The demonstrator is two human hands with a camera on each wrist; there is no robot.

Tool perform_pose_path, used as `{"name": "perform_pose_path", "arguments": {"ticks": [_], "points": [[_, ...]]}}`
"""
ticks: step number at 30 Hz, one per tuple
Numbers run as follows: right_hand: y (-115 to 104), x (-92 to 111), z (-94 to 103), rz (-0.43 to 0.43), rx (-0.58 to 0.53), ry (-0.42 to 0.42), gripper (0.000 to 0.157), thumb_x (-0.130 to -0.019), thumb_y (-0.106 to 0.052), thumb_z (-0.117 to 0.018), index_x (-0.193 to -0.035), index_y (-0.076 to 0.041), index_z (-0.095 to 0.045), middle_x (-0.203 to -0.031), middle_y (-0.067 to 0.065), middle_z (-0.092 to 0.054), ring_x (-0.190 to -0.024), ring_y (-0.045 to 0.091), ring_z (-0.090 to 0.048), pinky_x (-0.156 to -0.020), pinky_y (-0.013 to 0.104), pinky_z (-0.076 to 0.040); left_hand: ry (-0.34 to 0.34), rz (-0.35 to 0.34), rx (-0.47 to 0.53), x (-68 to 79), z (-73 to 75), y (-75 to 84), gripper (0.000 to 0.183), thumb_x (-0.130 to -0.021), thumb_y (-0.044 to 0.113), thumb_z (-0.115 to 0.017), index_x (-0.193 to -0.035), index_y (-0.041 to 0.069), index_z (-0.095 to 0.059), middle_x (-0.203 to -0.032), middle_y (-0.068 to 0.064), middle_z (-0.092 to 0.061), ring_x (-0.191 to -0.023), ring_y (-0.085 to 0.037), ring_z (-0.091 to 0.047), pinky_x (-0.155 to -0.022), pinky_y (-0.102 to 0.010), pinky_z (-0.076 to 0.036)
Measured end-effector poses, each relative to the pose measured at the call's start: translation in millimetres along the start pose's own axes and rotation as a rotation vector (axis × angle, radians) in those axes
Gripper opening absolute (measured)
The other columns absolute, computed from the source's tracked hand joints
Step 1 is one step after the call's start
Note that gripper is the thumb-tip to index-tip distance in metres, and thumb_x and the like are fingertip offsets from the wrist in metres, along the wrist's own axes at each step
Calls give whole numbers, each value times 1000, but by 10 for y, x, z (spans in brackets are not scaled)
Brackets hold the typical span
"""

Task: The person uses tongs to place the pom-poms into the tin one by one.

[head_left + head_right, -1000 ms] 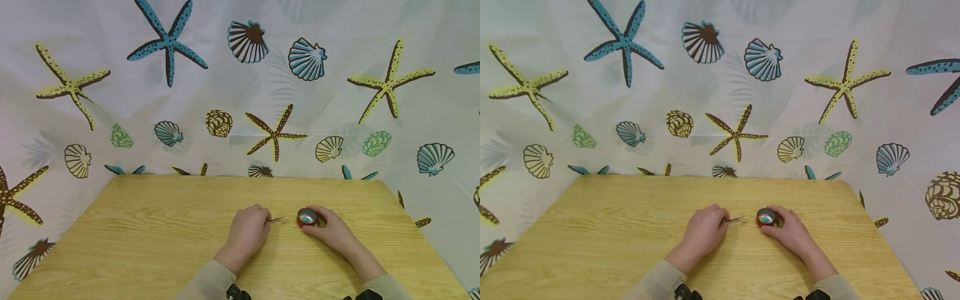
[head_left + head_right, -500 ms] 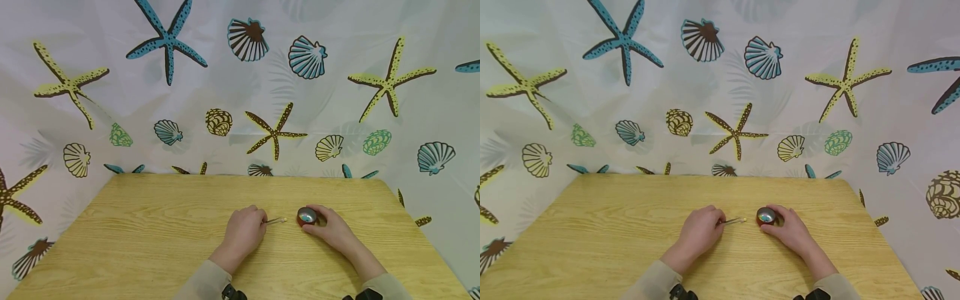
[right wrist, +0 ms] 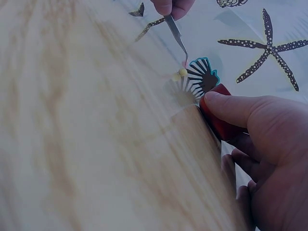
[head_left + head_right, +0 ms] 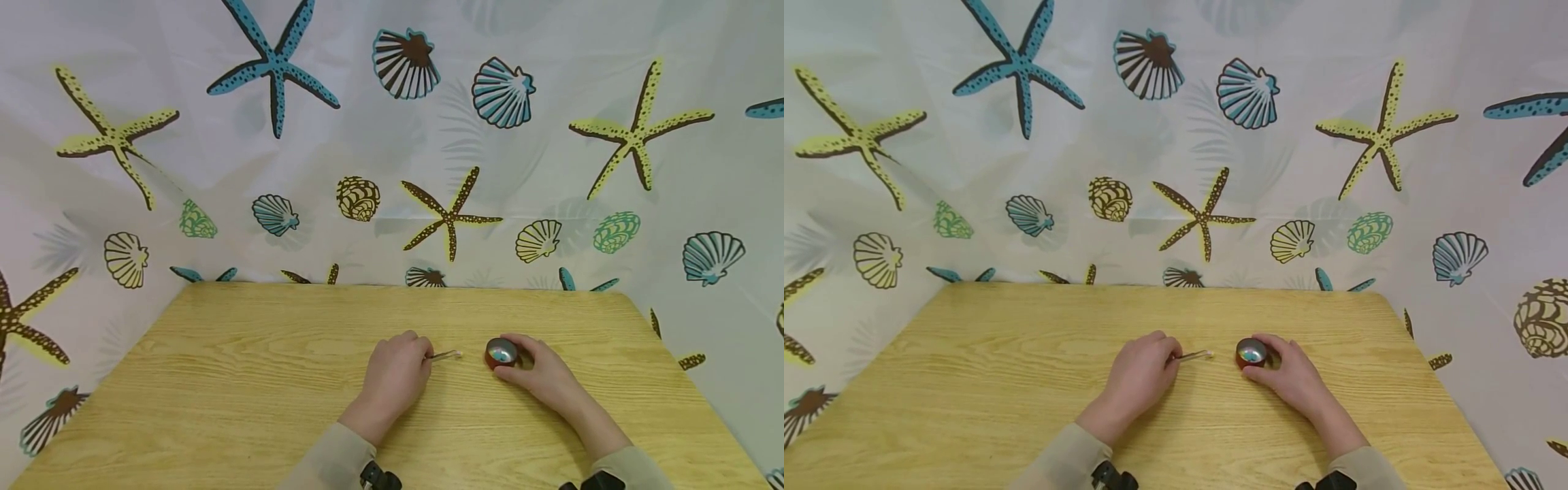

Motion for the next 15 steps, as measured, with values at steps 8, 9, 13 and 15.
{"name": "perform_pose_path", "arguments": {"ticks": [8,9,13,15], "points": [[-3,-3,2,5,0,2,72,-98,-36,-88,-158,-10,-59,-156,20,-59,-150,46,-48,-121,67,-36,16,5,73,-17,33,-3,4,-98,13,-86,-97,13,-82,-88,1,-70,-79,-19,-69,-73,-41,-56],[-3,-3,2,6,0,2,72,-98,-36,-88,-158,-10,-59,-156,20,-59,-150,46,-48,-122,67,-36,17,6,77,-18,39,-2,4,-98,12,-86,-97,13,-82,-88,1,-70,-79,-19,-68,-73,-41,-56],[-4,-2,5,15,4,5,71,-98,-35,-88,-158,-9,-59,-155,20,-60,-150,45,-48,-122,66,-35,30,7,79,-28,61,-1,3,-98,13,-86,-98,13,-82,-88,2,-70,-79,-18,-68,-73,-41,-56],[-4,-1,6,19,3,6,71,-98,-35,-88,-157,-9,-59,-155,20,-61,-150,45,-48,-122,66,-35,34,11,83,-38,69,4,3,-98,13,-86,-99,13,-83,-89,2,-70,-79,-18,-68,-73,-40,-56]]}}
Point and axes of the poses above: each hand's wrist, its own x-axis away from the middle knuckle, its own z-axis out of the back of the hand, y = z × x, the point moved 9 cm from there along -x, towards the middle knuckle
